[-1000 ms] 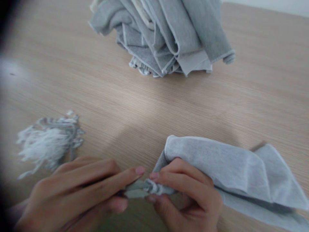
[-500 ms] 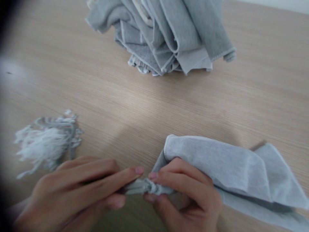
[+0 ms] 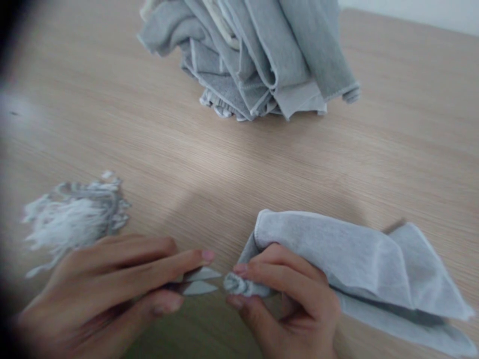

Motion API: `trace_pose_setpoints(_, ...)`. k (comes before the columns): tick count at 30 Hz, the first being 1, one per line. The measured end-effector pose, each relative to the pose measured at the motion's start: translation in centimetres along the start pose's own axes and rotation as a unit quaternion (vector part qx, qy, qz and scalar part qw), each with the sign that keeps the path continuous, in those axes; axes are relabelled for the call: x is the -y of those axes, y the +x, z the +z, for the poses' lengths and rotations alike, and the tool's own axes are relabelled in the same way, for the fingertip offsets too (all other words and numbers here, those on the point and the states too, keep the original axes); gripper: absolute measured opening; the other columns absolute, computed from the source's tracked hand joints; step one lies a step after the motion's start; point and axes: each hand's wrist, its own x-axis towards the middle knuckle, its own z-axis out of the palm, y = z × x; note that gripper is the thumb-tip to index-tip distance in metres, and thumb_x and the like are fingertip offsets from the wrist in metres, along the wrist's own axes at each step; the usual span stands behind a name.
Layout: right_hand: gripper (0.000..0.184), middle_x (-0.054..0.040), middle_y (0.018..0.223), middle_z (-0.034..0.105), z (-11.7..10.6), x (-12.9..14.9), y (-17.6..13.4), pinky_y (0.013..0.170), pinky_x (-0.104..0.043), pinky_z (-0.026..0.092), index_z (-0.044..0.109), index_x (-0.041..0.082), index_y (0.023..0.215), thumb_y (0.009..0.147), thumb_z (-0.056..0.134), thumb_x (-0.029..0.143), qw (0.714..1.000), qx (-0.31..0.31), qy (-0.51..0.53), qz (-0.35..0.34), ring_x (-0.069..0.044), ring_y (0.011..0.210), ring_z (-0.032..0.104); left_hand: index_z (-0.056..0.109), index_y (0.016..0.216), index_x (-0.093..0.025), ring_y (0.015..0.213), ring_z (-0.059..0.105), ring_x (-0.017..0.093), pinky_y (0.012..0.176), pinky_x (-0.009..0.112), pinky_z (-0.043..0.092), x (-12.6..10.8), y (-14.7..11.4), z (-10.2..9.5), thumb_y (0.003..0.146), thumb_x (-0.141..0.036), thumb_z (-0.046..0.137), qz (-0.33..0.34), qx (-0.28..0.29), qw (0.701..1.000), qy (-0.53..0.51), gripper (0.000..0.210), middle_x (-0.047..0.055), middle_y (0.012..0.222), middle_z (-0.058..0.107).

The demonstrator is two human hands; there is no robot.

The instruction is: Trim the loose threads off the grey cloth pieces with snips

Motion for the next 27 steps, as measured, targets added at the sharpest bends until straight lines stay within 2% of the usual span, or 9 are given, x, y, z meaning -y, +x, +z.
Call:
trace_pose_setpoints(4, 0.025, 0.0037, 0.072, 0.075, 0.0, 0.0, -0.2, 0.053, -0.015, 0.057, 0.080, 0.022, 0.090, 0.073, 0.080, 0.005, 1.000, 0.002, 0.010, 0.001, -0.009, 0.058, 0.069, 0.064, 0.129, -0.011, 0.057, 0.057, 0.011, 0.046, 0.025, 0.043, 0.2, -0.2, 0.4, 0.105, -0.030, 0.053, 0.021, 0.005, 0.999, 0.031, 0.032, 0.001, 0.077, 0.064)
trace_pose_setpoints(10, 0.025, 0.0011, 0.072, 0.076, 0.1, 0.0, -0.2, 0.051, -0.018, 0.058, 0.081, 0.022, 0.091, 0.073, 0.081, 0.006, 1.000, -0.003, 0.015, 0.002, -0.013, 0.060, 0.070, 0.065, 0.128, -0.009, 0.057, 0.057, 0.010, 0.045, 0.023, 0.043, 0.4, -0.3, 1.4, 0.104, -0.029, 0.056, 0.047, -0.023, 0.997, 0.048, 0.032, 0.001, 0.076, 0.064)
trace_pose_setpoints(16, 0.024, 0.0007, 0.069, 0.075, 0.4, 0.0, -0.3, 0.045, -0.021, 0.056, 0.082, 0.024, 0.090, 0.073, 0.081, 0.007, 0.999, -0.020, 0.023, 0.014, -0.014, 0.055, 0.068, 0.064, 0.129, -0.011, 0.057, 0.057, 0.011, 0.046, 0.024, 0.045, 0.1, -0.5, 1.6, 0.104, -0.028, 0.056, 0.037, -0.020, 0.997, 0.065, 0.031, 0.001, 0.076, 0.064)
trace_pose_setpoints(27, 0.029, 0.0005, 0.072, 0.076, 0.0, 0.0, -0.1, 0.047, -0.021, 0.056, 0.081, 0.024, 0.095, 0.073, 0.080, 0.005, 1.000, 0.006, 0.023, 0.006, -0.014, 0.057, 0.069, 0.065, 0.127, -0.010, 0.057, 0.057, 0.011, 0.045, 0.025, 0.041, 0.3, -0.3, 1.4, 0.104, -0.028, 0.054, 0.033, -0.006, 0.999, 0.018, 0.031, 0.002, 0.076, 0.064)
